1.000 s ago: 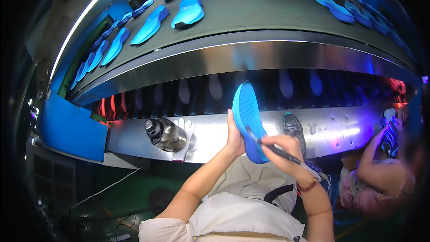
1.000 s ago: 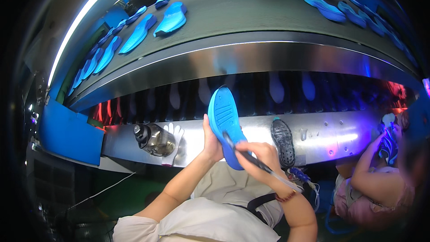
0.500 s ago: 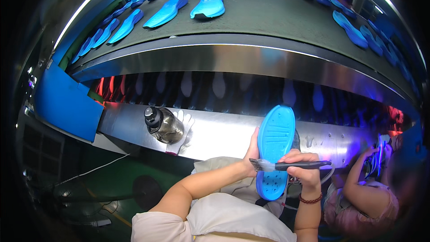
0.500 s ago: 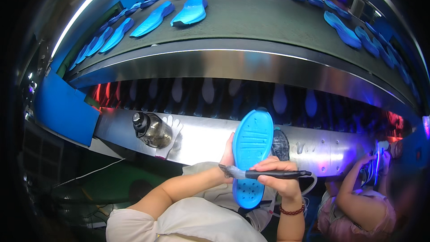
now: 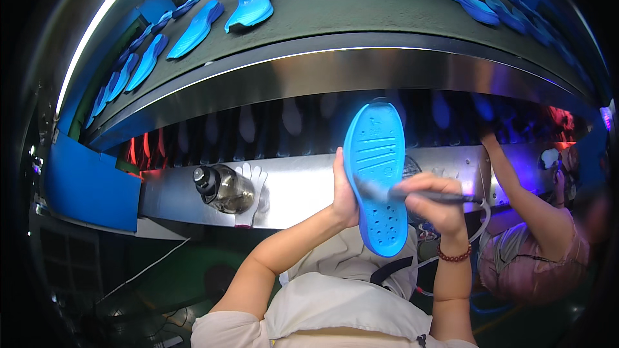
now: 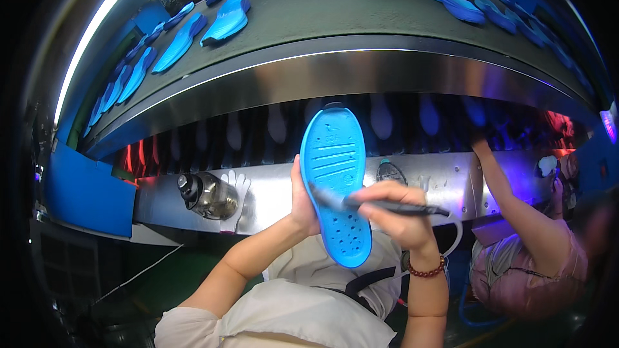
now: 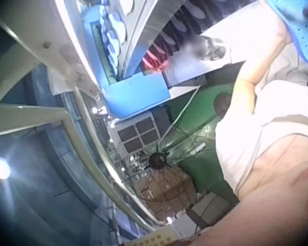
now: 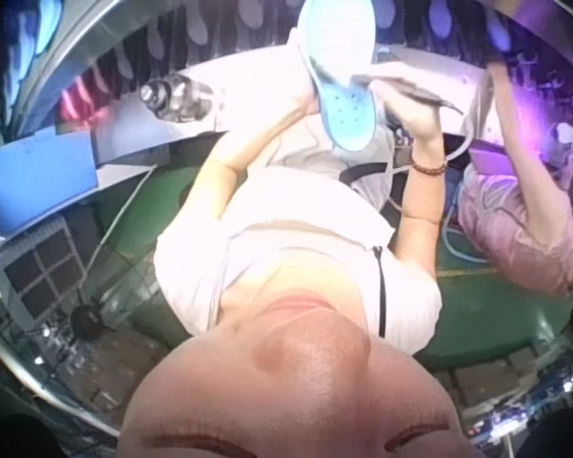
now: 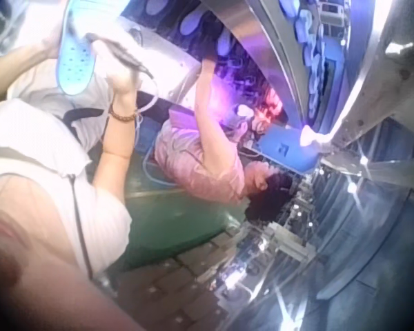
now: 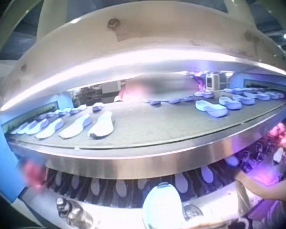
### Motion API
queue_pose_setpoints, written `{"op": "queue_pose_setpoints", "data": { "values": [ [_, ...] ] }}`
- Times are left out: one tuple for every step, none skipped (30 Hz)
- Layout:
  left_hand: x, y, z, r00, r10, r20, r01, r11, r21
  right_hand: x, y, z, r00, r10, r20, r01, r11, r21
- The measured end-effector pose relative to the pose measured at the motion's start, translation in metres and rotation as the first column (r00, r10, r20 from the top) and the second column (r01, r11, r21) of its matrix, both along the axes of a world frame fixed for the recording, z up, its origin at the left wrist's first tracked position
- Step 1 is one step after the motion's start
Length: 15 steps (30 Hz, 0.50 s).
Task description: The person applies a liquid substance to blue shoe soles using a brush, then places each finished sole onto a moving conveyor belt.
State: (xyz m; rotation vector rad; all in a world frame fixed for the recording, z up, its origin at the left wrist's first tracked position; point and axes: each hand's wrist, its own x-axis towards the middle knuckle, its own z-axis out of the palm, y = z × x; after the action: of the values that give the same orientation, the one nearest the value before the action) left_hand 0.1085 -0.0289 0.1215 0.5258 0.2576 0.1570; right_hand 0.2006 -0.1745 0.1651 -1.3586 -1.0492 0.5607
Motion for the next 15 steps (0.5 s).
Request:
{"op": "queue_pose_setpoints", "data": {
  "values": [
    [-0.001,0.005,-0.002,0.994,-0.049,0.097,0.041,0.996,0.083,-0.002,-0.001,0.000,0.993,0.063,0.098,-0.072,0.994,0.082],
    [0.001,0.005,-0.005,0.992,-0.033,0.124,0.027,0.998,0.050,-0.001,-0.005,0.011,0.979,0.159,0.124,-0.166,0.985,0.042],
    [0.004,0.006,-0.006,0.989,-0.015,0.150,0.013,1.000,0.017,0.002,-0.007,0.010,0.980,0.194,-0.034,-0.189,0.976,0.112],
    [0.007,0.006,-0.006,0.985,0.004,0.175,-0.001,1.000,-0.017,0.004,-0.009,0.009,0.954,0.234,-0.188,-0.200,0.962,0.186],
    [0.008,0.003,0.003,0.989,0.101,0.111,-0.099,0.995,-0.024,0.005,-0.012,0.010,0.976,0.037,-0.214,-0.027,0.998,0.049],
    [0.010,0.004,0.003,0.982,0.108,0.157,-0.105,0.994,-0.028,0.007,-0.005,0.006,0.984,-0.162,0.069,0.162,0.987,0.012],
    [0.011,0.007,0.002,0.973,0.115,0.202,-0.110,0.993,-0.033,0.008,-0.005,-0.002,0.985,-0.061,0.161,0.057,0.998,0.029],
    [0.011,0.010,0.003,0.960,0.120,0.252,-0.115,0.993,-0.036,0.006,-0.004,-0.002,0.966,0.037,0.256,-0.048,0.998,0.038],
    [0.011,0.014,0.003,0.960,0.165,0.227,-0.160,0.986,-0.043,-0.001,-0.008,0.002,0.959,0.044,0.280,-0.062,0.997,0.055],
    [0.011,0.018,0.003,0.946,0.176,0.271,-0.175,0.984,-0.028,-0.002,-0.010,0.013,0.919,0.109,0.380,-0.132,0.991,0.036],
    [0.011,0.022,0.003,0.932,0.187,0.310,-0.192,0.981,-0.015,-0.002,-0.014,0.013,0.930,0.200,0.308,-0.224,0.974,0.042],
    [0.011,0.025,0.004,0.916,0.197,0.349,-0.210,0.978,-0.003,-0.001,-0.017,0.012,0.927,0.293,0.235,-0.313,0.948,0.056],
    [0.011,0.026,0.007,0.928,0.236,0.288,-0.243,0.970,-0.013,0.001,-0.018,0.009,0.962,0.200,0.184,-0.221,0.970,0.104],
    [0.012,0.025,0.010,0.925,0.244,0.290,-0.252,0.968,-0.011,0.002,-0.017,0.006,0.988,-0.012,0.155,-0.005,0.994,0.111],
    [0.014,0.024,0.013,0.923,0.252,0.292,-0.261,0.965,-0.008,0.002,-0.015,0.006,0.983,-0.048,0.178,0.031,0.995,0.097]
  ]
}}
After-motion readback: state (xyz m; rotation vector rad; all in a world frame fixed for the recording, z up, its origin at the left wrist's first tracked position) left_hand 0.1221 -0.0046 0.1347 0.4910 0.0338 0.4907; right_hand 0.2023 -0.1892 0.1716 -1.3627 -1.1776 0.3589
